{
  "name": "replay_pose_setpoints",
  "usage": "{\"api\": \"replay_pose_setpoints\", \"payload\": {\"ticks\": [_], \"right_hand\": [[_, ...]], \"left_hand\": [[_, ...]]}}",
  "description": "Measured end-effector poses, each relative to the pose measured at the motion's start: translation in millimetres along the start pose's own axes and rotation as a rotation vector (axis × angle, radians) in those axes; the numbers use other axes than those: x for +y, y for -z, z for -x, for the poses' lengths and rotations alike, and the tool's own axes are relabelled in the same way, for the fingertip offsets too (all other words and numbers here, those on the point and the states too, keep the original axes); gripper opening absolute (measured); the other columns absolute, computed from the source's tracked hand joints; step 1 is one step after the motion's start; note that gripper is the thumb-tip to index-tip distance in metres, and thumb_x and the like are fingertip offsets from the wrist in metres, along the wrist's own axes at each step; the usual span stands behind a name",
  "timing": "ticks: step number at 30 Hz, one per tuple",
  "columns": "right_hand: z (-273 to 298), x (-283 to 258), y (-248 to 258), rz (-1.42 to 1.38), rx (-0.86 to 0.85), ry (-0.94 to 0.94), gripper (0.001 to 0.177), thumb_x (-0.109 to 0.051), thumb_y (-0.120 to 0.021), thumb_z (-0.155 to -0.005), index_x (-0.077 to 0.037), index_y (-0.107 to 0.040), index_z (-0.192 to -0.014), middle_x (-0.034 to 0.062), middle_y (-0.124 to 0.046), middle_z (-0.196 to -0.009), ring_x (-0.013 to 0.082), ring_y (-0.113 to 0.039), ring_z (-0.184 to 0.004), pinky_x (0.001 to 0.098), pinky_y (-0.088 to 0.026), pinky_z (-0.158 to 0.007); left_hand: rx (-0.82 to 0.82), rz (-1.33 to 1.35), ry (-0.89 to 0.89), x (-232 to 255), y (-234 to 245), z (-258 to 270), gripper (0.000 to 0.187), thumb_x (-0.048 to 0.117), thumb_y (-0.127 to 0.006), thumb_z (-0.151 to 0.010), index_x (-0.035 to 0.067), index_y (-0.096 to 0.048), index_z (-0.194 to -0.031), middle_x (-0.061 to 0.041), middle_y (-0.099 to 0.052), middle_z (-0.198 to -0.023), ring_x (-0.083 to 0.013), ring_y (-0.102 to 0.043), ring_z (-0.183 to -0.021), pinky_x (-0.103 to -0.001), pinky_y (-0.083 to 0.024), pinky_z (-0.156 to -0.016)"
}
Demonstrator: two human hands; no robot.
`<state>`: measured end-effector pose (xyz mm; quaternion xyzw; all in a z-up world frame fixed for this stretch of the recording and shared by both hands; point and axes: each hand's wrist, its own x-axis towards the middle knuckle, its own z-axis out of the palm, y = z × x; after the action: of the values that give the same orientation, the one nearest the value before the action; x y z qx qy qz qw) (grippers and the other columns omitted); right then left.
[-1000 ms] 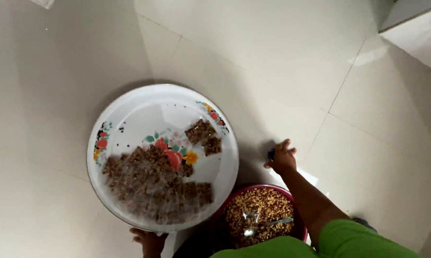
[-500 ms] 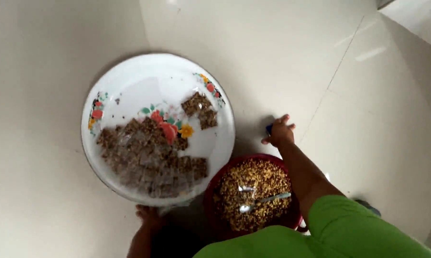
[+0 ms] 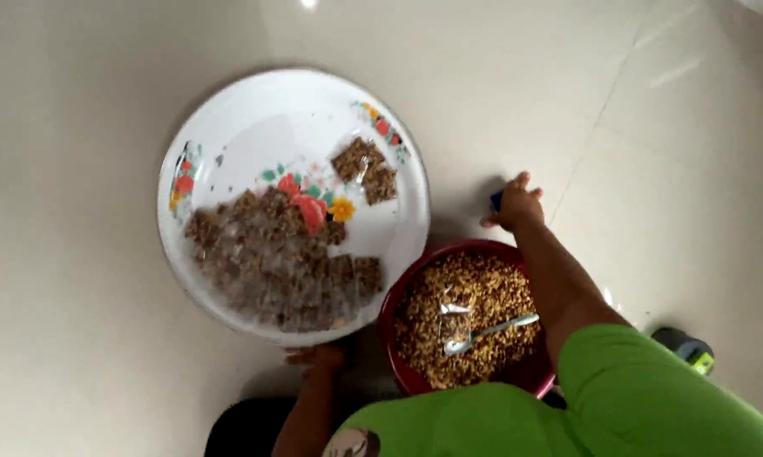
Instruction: Manually filling small plastic bags with a snack mixture and sealing them using a stapler while sitting on the floor.
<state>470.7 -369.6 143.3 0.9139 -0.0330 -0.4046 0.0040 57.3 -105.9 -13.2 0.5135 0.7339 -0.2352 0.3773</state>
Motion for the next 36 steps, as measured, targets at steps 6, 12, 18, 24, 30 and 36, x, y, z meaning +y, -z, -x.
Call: {"api": "replay_pose_setpoints", "payload": {"ticks": [6, 12, 18, 24, 30, 36], "right_hand": [[-3, 0, 0, -0.012, -0.006, 0.015, 0.131, -0.033, -0.089, -0.082, 0.002, 0.010, -0.161, 0.0120, 0.018, -0.172, 0.0509, -0.001, -0.154, 0.0610, -0.045, -0.112], [8, 3, 1, -0.050, -0.084, -0.013, 0.126, -0.034, -0.086, -0.086, -0.001, 0.009, -0.163, 0.0055, 0.023, -0.172, 0.0438, 0.006, -0.157, 0.0579, -0.046, -0.113], [9, 12, -3, -0.030, -0.079, 0.042, 0.128, -0.041, -0.083, -0.086, -0.002, 0.012, -0.162, 0.0039, 0.021, -0.173, 0.0420, 0.006, -0.157, 0.0586, -0.043, -0.115], [4, 39, -8, -0.163, -0.009, 0.011, 0.120, -0.044, -0.081, -0.088, -0.012, 0.004, -0.166, 0.0261, -0.036, -0.154, 0.0409, -0.057, -0.124, 0.0476, -0.056, -0.094], [41, 113, -33, -0.563, 0.579, 0.058, 0.067, -0.050, -0.079, -0.086, -0.006, -0.048, -0.125, 0.0235, -0.072, -0.112, 0.0465, -0.068, -0.103, 0.0537, -0.054, -0.082], [170, 126, -22, -1.190, 0.638, -0.094, 0.053, -0.032, -0.077, -0.094, -0.004, -0.041, -0.122, 0.0159, -0.064, -0.089, 0.0263, -0.062, -0.063, 0.0392, -0.054, -0.044]], "left_hand": [[-0.070, -0.370, -0.156, 14, 21, 31, 0.143, 0.075, -0.084, -0.054, 0.042, 0.000, -0.164, -0.025, 0.052, -0.152, -0.0519, 0.035, -0.147, -0.077, -0.007, -0.115], [0.120, -0.140, 0.072, -7, -4, -29, 0.185, 0.070, -0.091, -0.034, 0.009, 0.036, -0.154, -0.023, 0.026, -0.167, -0.0363, 0.013, -0.159, -0.059, -0.012, -0.124], [-0.128, -0.610, -0.787, -24, -15, -74, 0.083, 0.041, -0.062, -0.089, 0.014, -0.030, -0.161, -0.016, -0.030, -0.166, -0.0385, -0.026, -0.153, -0.046, -0.014, -0.129], [0.086, -0.244, -0.126, 5, 5, -18, 0.179, 0.070, -0.090, -0.046, 0.013, 0.042, -0.152, -0.010, 0.046, -0.160, -0.0453, 0.028, -0.151, -0.067, -0.004, -0.123], [-0.154, -0.723, -0.201, 6, 49, 18, 0.159, 0.070, -0.088, -0.065, 0.014, 0.027, -0.160, -0.018, 0.051, -0.158, -0.0449, 0.030, -0.152, -0.060, 0.002, -0.125], [-0.797, -1.014, -0.892, -14, 80, 16, 0.063, 0.054, -0.051, -0.100, 0.024, -0.045, -0.155, -0.007, -0.028, -0.167, -0.0274, -0.021, -0.156, -0.047, -0.014, -0.128]]}}
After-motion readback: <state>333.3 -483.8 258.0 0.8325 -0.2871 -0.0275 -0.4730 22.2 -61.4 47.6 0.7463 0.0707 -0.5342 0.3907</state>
